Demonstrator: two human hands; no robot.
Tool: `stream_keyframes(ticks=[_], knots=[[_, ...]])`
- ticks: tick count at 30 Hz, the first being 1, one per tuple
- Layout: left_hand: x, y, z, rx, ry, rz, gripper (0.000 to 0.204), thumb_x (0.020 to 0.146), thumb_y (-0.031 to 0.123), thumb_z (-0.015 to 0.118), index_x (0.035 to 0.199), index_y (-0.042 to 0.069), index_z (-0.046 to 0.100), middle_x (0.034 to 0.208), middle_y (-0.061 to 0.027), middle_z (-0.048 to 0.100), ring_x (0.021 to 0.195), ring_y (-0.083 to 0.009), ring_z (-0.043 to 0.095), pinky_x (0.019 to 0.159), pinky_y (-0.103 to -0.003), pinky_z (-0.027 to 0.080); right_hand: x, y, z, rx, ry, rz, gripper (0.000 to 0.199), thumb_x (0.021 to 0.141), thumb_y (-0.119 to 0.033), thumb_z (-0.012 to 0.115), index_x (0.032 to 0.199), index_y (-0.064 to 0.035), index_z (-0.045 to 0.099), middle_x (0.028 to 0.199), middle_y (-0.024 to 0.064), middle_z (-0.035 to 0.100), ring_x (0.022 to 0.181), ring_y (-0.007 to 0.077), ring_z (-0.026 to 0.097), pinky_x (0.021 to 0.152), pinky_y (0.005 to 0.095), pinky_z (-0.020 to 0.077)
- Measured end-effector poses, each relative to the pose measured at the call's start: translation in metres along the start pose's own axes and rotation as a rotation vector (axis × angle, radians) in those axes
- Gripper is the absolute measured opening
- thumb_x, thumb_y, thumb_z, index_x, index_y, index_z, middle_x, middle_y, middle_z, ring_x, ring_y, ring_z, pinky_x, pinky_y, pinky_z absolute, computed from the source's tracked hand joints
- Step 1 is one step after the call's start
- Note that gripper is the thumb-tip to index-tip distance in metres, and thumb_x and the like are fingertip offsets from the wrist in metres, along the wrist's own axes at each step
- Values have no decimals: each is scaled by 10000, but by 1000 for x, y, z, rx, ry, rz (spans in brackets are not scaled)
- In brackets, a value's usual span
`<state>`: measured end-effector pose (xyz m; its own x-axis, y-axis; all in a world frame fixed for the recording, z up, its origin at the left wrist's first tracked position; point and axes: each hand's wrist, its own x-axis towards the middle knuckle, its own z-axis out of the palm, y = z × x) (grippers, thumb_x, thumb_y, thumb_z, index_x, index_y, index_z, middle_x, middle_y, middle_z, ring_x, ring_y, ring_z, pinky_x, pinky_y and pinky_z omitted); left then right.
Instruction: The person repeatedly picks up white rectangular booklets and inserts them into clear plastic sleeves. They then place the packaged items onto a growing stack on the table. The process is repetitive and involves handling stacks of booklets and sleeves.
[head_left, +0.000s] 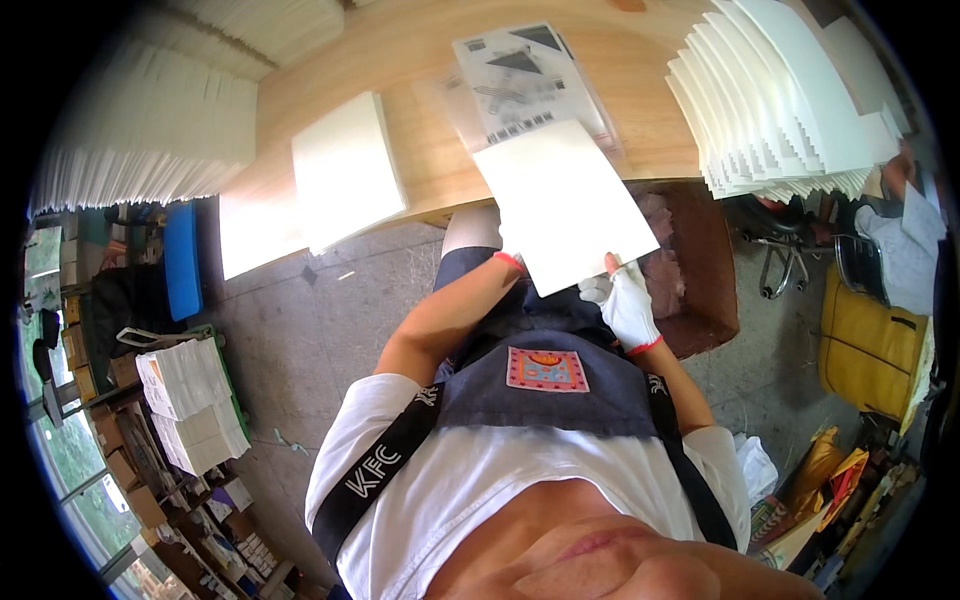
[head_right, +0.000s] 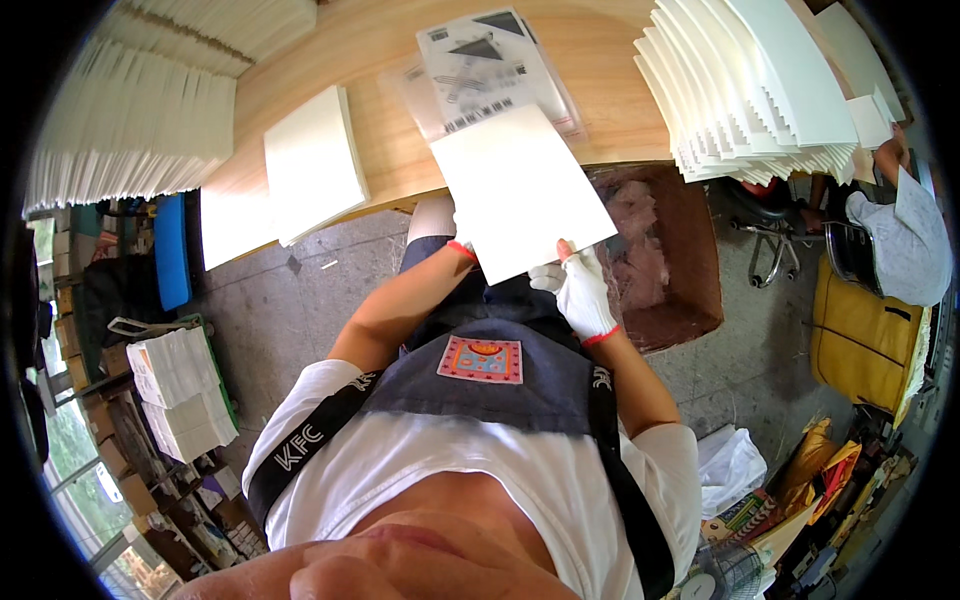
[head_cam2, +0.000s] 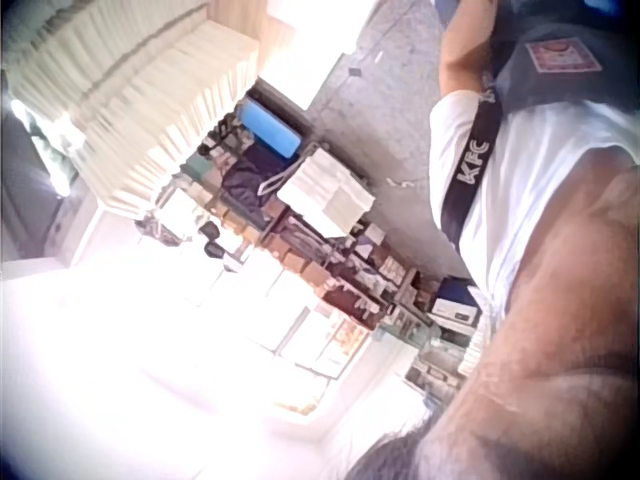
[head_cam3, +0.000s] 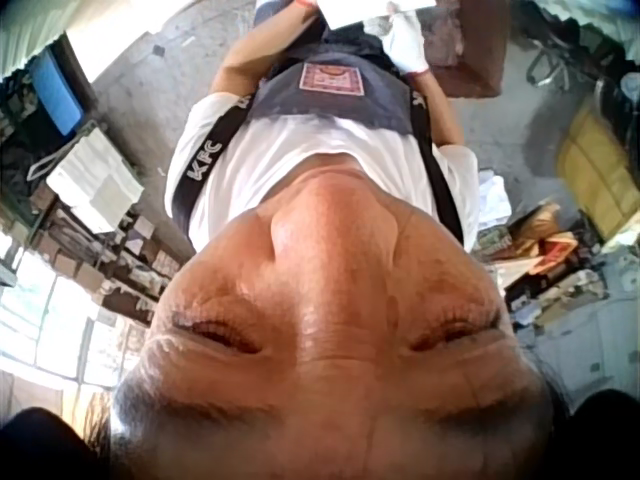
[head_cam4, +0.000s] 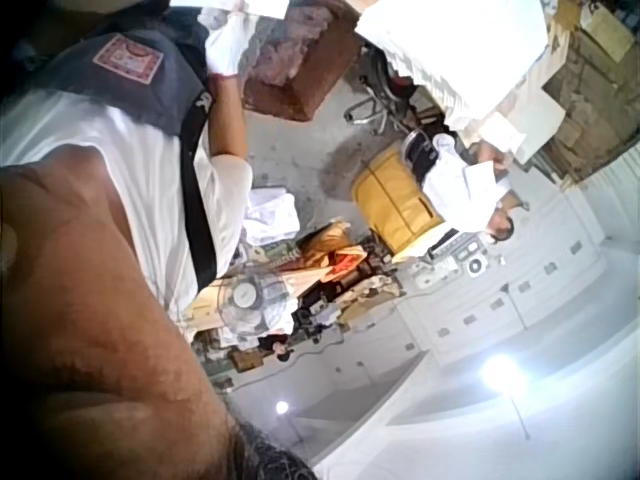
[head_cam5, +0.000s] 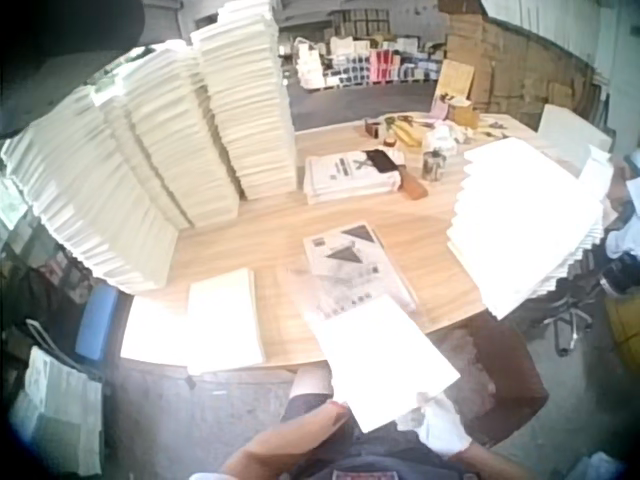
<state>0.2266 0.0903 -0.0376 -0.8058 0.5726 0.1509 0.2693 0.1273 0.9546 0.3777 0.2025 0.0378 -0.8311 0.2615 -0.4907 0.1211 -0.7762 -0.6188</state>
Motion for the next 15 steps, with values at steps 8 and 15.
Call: stream_keyframes(ticks=[8,15], knots=[[-41,-38,16,-616,350,-714,171,873,95,501,1006,22,581,832,-89,632,694,-179,628,598,-301,541,105,47,24,301,21,39,251,924,-117,471,1150,-18,422,1025,134,536,937,284,591,785,409,552],[-36,-34,-40,-830,230,-931,246,886,210,546,1085,67,523,949,-61,601,815,-215,627,673,-354,545,103,28,34,-157,-179,131,260,930,-152,463,1161,-34,489,865,118,606,694,191,611,632,305,539]])
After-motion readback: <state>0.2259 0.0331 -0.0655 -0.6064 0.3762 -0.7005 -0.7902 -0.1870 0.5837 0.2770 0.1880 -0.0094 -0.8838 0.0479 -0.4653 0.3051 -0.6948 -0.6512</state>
